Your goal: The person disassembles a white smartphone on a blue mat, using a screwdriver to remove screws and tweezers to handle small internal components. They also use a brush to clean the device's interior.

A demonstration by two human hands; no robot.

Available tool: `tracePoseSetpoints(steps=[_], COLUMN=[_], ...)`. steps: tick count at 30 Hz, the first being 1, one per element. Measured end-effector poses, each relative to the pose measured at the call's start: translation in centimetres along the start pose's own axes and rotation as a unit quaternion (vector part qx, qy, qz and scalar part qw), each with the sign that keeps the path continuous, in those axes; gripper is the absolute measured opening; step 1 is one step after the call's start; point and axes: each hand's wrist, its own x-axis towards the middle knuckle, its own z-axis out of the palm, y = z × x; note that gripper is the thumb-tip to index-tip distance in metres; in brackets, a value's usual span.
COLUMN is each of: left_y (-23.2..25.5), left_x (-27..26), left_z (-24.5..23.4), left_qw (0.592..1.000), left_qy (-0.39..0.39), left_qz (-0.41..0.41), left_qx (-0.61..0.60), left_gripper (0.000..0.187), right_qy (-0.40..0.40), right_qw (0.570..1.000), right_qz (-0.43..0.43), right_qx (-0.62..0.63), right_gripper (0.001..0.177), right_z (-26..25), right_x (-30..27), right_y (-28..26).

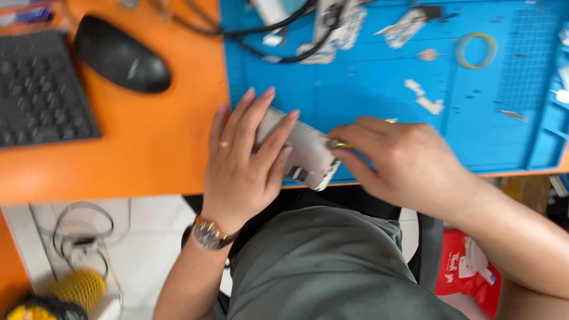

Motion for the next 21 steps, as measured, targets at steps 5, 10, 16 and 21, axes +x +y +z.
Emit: tracePoseSetpoints(steps=[5,10,16,21], left_y=[0.2,0.3,0.3,0.3], left_x=[0.3,0.5,1.7,3.8], left_z=[0.0,-0.1,-2.0,-3.0], left_qw=[0.999,0.999,0.996,0.987], left_qy=[-0.009,-0.002,-0.081,-0.156], left_qz=[0.033,0.036,0.022,0.035], left_qx=[0.01,0.004,0.013,-0.011], left_gripper=[0.04,0.039,0.043,0.052], right_qy=[0.091,0.345,0.306,0.257], right_qw=[0.991,0.896,0.841,0.823], right_qz=[0.06,0.257,0.315,0.284], right_qx=[0.072,-0.104,-0.315,-0.42], right_gripper=[0.033,0.01,0.017,0.015], right_z=[-2.6,-4.8,-3.0,-3.6], right_x=[-3.0,-12.1,-19.4,-17.1], right_y=[2.4,12.5,22.8,23.0])
